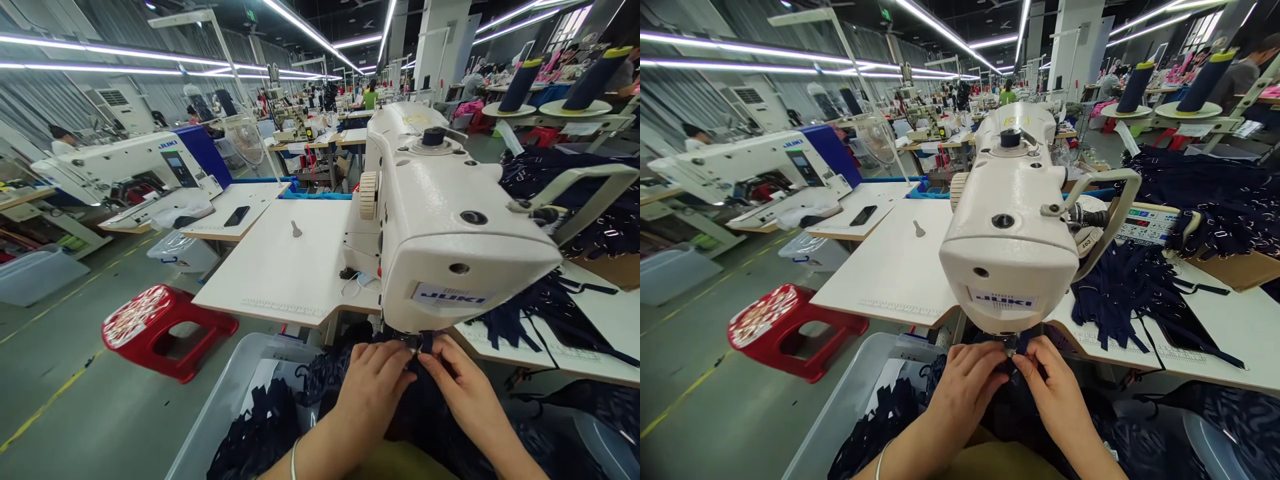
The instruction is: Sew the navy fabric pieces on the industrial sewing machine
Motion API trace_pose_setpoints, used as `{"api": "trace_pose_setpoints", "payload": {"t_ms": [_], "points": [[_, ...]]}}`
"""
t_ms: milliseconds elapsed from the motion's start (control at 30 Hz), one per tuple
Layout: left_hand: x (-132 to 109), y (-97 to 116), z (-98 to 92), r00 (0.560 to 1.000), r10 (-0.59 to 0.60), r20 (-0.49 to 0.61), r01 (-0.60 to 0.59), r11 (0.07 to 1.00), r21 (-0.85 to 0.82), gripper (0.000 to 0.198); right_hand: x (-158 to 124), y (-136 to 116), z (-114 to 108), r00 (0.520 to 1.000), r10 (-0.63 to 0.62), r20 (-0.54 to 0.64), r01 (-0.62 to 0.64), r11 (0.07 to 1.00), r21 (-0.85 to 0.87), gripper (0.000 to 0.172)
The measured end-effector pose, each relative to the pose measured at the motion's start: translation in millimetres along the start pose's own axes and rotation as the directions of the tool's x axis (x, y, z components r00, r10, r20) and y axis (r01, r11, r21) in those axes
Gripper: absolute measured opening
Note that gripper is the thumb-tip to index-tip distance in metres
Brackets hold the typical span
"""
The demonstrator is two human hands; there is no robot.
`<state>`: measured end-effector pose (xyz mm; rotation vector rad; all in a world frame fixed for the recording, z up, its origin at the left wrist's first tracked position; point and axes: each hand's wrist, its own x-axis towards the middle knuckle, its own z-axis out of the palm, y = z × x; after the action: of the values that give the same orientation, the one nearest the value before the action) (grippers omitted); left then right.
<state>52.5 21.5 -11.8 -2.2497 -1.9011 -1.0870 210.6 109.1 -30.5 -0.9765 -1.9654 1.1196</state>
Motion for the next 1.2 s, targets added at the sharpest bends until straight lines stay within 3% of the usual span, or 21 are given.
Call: {"api": "trace_pose_setpoints", "payload": {"t_ms": [133, 300, 500, 700, 967, 1067, 1200], "points": [[7.8, 3.7, -2.0, 0.989, -0.149, -0.006, 0.148, 0.984, -0.096, 0.024, -6.4, -3.1, -2.3, 0.997, -0.070, -0.014, 0.071, 0.996, 0.055, 0.015], [7.5, 6.8, -6.3, 0.993, -0.080, -0.087, 0.067, 0.987, -0.145, 0.006, -13.2, -5.4, -4.8, 0.983, -0.179, -0.044, 0.183, 0.976, 0.118, 0.010], [2.0, 9.1, -3.7, 0.979, -0.037, -0.201, 0.011, 0.991, -0.130, 0.009, -20.2, 0.0, -2.0, 0.959, -0.263, -0.104, 0.277, 0.948, 0.154, 0.010], [-3.8, 10.9, 1.1, 0.983, -0.073, -0.171, 0.053, 0.992, -0.118, 0.009, -25.1, -0.7, 3.3, 0.954, -0.258, -0.152, 0.285, 0.938, 0.197, 0.018], [-6.0, 12.7, 3.9, 0.982, -0.107, -0.158, 0.082, 0.984, -0.156, 0.007, -29.1, -3.2, 8.8, 0.961, -0.149, -0.232, 0.198, 0.958, 0.207, 0.008], [-5.3, 12.9, 0.0, 0.984, -0.129, -0.121, 0.110, 0.981, -0.158, 0.006, -29.2, -7.0, 5.1, 0.983, -0.064, -0.171, 0.097, 0.976, 0.194, 0.008], [-6.0, 11.8, -6.8, 0.984, -0.168, -0.061, 0.159, 0.979, -0.126, 0.010, -22.1, -14.2, -1.2, 0.988, 0.151, -0.021, -0.146, 0.980, 0.136, 0.020]]}}
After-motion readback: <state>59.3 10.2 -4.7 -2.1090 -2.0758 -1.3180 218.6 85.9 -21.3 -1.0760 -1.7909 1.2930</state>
